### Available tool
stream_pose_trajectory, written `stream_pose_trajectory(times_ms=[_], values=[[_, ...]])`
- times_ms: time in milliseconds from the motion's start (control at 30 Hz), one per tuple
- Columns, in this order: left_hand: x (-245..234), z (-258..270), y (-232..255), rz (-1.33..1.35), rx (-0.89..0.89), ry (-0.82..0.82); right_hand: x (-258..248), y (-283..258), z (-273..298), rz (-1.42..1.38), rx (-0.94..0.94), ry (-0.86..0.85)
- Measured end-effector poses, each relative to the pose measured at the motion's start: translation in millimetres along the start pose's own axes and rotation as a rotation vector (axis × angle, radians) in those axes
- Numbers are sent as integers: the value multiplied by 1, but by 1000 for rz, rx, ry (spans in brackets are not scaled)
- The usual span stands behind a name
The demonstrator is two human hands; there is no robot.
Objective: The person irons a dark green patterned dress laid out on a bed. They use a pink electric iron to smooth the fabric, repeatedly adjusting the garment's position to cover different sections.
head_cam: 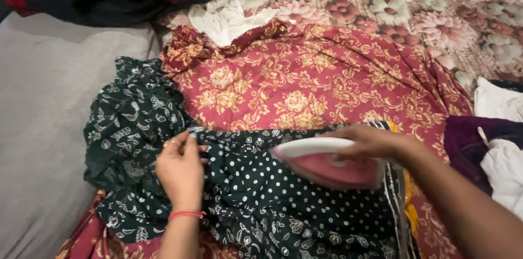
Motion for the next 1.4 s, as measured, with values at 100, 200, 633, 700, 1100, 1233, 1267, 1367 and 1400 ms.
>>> stream_pose_trajectory(times_ms=[100, 200, 633, 700, 1100, 1233, 1267, 1367, 1400], values=[[7, 6, 2, -354, -12, -40, 27, -68, -26, -164, -229, -72], [12, 13, 35, -174, 281, -23, 50, -136, -61, -144, -467, -7], [87, 85, 18, -644, 379, -709, -16, -43, -51, -27, -174, 161], [94, 100, -2, -887, 302, -844, -44, 5, -32, -123, -157, 149], [60, 113, -24, -1549, -276, -1109, -62, 107, -12, -161, -115, 18], [60, 109, -24, -1524, -258, -1078, -34, 19, -42, 18, -143, -32], [61, 105, -22, -1473, -201, -1001, -27, -12, -51, 16, -237, -30], [63, 87, -17, -1334, -38, -708, 2, -86, -84, -14, -355, -36], [63, 82, -14, -1285, 15, -603, 10, -106, -91, -75, -398, 6]])
Point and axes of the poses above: each hand's wrist, its own z-axis away from the middle knuckle, its own x-axis out of the palm, y = z × x, the point moved 9 cm from there along -z, towards the middle knuckle, and after that the axes turned 1 degree about y, right-handed, at the moved point
